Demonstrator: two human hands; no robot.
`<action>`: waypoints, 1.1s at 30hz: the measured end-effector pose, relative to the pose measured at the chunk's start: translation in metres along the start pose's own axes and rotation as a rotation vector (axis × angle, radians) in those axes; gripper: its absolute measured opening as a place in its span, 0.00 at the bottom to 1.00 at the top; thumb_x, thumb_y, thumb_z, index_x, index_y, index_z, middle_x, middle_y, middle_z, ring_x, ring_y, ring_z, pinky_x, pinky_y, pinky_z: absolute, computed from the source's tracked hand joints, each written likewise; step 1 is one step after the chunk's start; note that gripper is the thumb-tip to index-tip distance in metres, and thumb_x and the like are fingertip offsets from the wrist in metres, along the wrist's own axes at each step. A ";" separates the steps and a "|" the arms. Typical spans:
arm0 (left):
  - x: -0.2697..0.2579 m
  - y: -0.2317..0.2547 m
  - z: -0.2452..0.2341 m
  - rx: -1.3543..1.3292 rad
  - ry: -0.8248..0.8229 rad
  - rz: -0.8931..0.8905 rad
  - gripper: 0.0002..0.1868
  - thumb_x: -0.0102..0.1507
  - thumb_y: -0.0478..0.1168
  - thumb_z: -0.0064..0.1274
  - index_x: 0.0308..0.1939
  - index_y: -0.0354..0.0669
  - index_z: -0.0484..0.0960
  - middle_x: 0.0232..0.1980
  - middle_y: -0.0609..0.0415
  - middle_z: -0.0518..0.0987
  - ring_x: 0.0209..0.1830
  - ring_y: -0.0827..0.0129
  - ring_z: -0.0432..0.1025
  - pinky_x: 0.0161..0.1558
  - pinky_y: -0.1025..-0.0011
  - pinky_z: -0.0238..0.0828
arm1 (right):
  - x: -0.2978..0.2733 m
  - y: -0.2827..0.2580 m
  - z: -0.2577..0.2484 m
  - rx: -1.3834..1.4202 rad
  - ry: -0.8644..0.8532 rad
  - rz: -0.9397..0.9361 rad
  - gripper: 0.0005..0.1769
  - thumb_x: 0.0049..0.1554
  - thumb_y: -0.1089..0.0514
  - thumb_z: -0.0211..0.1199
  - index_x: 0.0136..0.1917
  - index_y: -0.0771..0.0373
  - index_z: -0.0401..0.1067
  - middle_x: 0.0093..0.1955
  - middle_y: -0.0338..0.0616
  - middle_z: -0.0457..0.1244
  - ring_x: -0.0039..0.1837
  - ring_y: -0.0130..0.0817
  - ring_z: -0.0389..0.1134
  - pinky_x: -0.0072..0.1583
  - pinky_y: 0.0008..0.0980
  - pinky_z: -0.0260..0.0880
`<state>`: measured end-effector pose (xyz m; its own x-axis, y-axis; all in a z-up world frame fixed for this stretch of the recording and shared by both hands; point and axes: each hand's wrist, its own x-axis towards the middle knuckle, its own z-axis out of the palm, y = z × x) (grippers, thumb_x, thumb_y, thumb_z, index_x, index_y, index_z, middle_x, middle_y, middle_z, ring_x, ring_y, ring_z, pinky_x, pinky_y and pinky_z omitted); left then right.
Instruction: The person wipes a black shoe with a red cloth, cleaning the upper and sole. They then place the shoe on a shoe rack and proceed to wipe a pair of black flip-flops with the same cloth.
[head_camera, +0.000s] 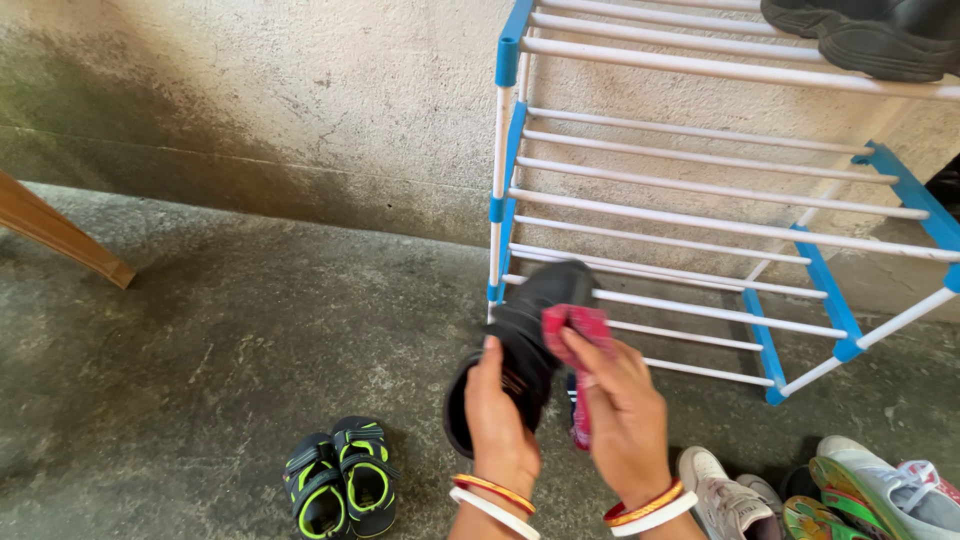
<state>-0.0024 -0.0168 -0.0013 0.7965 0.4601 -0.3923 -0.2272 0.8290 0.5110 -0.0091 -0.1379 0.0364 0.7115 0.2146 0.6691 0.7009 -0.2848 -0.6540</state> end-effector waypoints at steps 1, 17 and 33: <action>-0.003 -0.003 0.000 0.103 -0.002 0.044 0.19 0.71 0.52 0.52 0.45 0.37 0.79 0.42 0.56 0.76 0.42 0.69 0.70 0.46 0.64 0.69 | 0.003 -0.008 0.003 -0.099 -0.060 -0.033 0.28 0.52 0.76 0.52 0.62 0.62 0.77 0.62 0.51 0.69 0.66 0.48 0.64 0.68 0.39 0.61; -0.006 0.010 0.004 0.268 -0.006 0.071 0.25 0.71 0.56 0.50 0.46 0.32 0.79 0.39 0.59 0.74 0.37 0.74 0.66 0.42 0.69 0.66 | 0.003 0.005 -0.016 -0.151 0.014 -0.070 0.25 0.55 0.71 0.53 0.63 0.56 0.76 0.62 0.47 0.69 0.66 0.45 0.67 0.68 0.39 0.65; -0.007 -0.003 -0.011 0.888 -0.268 0.190 0.20 0.53 0.37 0.66 0.46 0.34 0.78 0.41 0.49 0.86 0.43 0.65 0.81 0.49 0.65 0.76 | 0.002 0.061 -0.034 -0.243 -0.094 0.202 0.24 0.54 0.72 0.52 0.52 0.52 0.82 0.51 0.41 0.74 0.57 0.39 0.74 0.62 0.33 0.72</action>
<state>-0.0135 -0.0194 -0.0086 0.9172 0.3829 -0.1100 0.0551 0.1516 0.9869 0.0338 -0.1863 0.0096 0.8444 0.2134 0.4914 0.5207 -0.5430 -0.6588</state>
